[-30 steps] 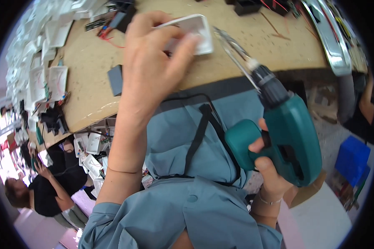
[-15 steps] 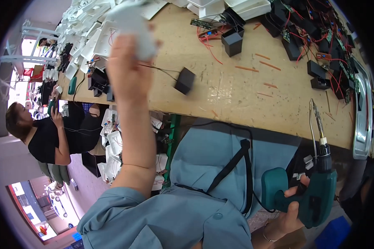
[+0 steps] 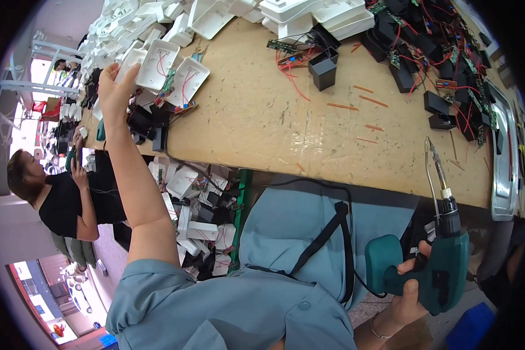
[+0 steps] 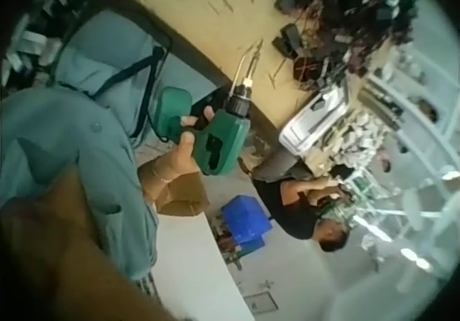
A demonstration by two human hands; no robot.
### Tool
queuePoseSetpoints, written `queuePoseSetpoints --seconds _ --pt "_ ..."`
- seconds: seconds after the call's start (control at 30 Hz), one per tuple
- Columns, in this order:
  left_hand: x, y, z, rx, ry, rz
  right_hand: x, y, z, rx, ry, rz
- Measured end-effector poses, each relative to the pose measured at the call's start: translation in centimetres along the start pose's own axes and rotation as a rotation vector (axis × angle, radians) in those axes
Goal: Soldering electrical wires into small plastic housings at a manual workstation.
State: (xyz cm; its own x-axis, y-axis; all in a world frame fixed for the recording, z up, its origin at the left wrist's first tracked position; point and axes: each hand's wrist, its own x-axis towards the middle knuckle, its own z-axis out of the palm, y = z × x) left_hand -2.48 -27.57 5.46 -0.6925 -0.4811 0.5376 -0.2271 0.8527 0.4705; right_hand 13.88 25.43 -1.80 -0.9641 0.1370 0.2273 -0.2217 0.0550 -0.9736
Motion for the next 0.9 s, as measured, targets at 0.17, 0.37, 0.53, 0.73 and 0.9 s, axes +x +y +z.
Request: queuePoseSetpoints --seconds 0.17,0.37,0.53,0.73,0.9 --pt "-1.2 4.5 1.4 0.107 0.278 0.322 0.2 0.0 0.1 0.017 0.051 -0.040" --pt "-3.1 16.8 8.8 -0.259 0.019 0.827 0.7 -0.4 0.2 0.025 0.043 -0.046" --pt "-1.0 24.9 11.1 0.194 -0.451 0.692 0.2 -0.7 0.4 0.032 0.086 -0.002" --pt "3.8 24.3 14.6 0.282 -0.728 0.717 0.4 -0.7 0.2 0.030 0.120 0.009" --pt "0.1 22.6 6.1 -0.150 -0.489 0.654 0.4 -0.5 -0.1 0.041 0.165 0.008"
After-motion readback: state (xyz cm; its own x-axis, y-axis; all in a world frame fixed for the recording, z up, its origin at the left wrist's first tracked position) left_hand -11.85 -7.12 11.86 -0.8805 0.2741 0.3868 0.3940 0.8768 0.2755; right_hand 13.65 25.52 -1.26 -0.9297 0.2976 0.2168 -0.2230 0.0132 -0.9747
